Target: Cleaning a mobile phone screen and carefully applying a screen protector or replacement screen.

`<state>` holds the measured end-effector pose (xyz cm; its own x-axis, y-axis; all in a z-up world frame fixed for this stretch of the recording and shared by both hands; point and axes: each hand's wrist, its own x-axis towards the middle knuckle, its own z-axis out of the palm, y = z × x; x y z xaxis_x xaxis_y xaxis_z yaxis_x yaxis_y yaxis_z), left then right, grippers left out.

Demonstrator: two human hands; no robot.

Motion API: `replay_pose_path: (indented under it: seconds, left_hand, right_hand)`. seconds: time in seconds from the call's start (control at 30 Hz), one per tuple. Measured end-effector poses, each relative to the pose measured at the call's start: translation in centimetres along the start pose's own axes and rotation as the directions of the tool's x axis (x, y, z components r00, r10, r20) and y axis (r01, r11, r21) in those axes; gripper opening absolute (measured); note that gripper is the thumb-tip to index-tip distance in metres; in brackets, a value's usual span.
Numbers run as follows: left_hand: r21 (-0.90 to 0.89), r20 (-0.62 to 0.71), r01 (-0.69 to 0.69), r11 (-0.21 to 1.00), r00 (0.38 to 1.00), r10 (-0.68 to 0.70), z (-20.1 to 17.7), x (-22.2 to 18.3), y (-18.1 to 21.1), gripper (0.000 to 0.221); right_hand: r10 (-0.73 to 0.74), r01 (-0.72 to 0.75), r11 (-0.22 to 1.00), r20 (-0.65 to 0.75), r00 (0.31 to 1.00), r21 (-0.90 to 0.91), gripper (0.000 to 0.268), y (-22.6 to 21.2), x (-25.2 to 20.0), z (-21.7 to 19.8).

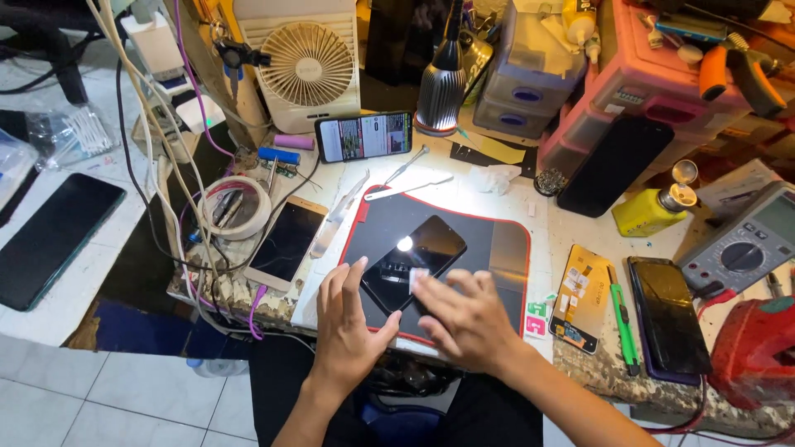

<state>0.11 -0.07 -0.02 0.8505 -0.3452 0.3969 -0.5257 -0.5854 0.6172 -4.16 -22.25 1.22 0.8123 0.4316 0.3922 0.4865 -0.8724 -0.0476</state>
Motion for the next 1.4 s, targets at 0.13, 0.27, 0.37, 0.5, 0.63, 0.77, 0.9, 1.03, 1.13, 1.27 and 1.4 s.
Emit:
replay_pose_path:
  seconds: [0.13, 0.27, 0.37, 0.5, 0.63, 0.77, 0.9, 1.03, 1.13, 1.27, 1.4]
  left_hand:
    - [0.002, 0.012, 0.010, 1.000, 1.000, -0.010, 0.1, -0.1, -0.1, 0.095]
    - [-0.005, -0.006, -0.011, 1.000, 1.000, 0.011, 0.1, 0.4, 0.0, 0.093]
    - [0.000, 0.020, 0.003, 1.000, 1.000, -0.003, 0.2, 0.1, -0.1, 0.093]
    - [0.005, 0.007, 0.006, 1.000, 1.000, -0.006, 0.0, 0.1, 0.1, 0.092]
    - [0.016, -0.011, 0.008, 1.000, 1.000, -0.008, 0.2, 0.1, 0.0, 0.092]
    - [0.013, -0.042, -0.015, 1.000, 0.999, 0.015, 0.3, 0.2, 0.2, 0.092]
    - [0.020, -0.055, -0.034, 0.999, 0.998, 0.035, 0.2, 0.2, 0.0, 0.092]
    - [0.015, -0.068, -0.029, 0.999, 0.997, 0.030, 0.3, 0.1, 0.0, 0.092]
    - [0.027, -0.029, -0.004, 1.000, 1.000, 0.005, 0.3, 0.1, -0.2, 0.090]
    - [0.027, -0.078, -0.021, 0.999, 0.997, 0.023, 0.3, 0.0, -0.1, 0.092]
    - [0.027, -0.065, -0.027, 0.999, 0.997, 0.029, 0.1, 0.1, -0.2, 0.094]
  right_hand:
    - [0.218, -0.217, 0.976, 0.094, 0.971, -0.018, 0.048, 2.8, -0.6, 1.4]
    - [0.090, -0.089, 0.995, 0.013, 0.996, -0.036, 0.048, 0.9, 0.8, 0.2]
    - [0.126, -0.126, 0.988, -0.007, 0.992, -0.084, 0.045, 2.9, 0.8, 1.5]
    - [0.070, -0.070, 0.997, -0.018, 0.997, 0.038, 0.045, 0.2, 1.6, 0.8]
    - [-0.092, 0.090, 0.989, 0.017, 0.996, 0.116, 0.046, 2.2, 1.1, 1.6]
    - [0.094, -0.094, 0.996, -0.073, 0.993, 0.000, 0.043, 1.4, 1.7, 1.6]
    - [-0.002, 0.008, 0.997, -0.082, 0.997, 0.071, 0.051, 2.4, 1.8, 2.2]
    - [0.177, -0.193, 0.962, -0.098, 0.979, -0.194, 0.042, 1.6, 2.5, 1.6]
    - [-0.163, 0.178, 0.971, -0.105, 0.981, 0.159, 0.037, 0.6, 2.3, 1.2]
    - [0.126, -0.133, 0.989, -0.107, 0.986, -0.058, 0.040, 1.6, 2.6, 1.7]
    - [-0.158, 0.161, 0.979, -0.035, 0.987, 0.129, 0.042, -0.8, 2.9, 0.8]
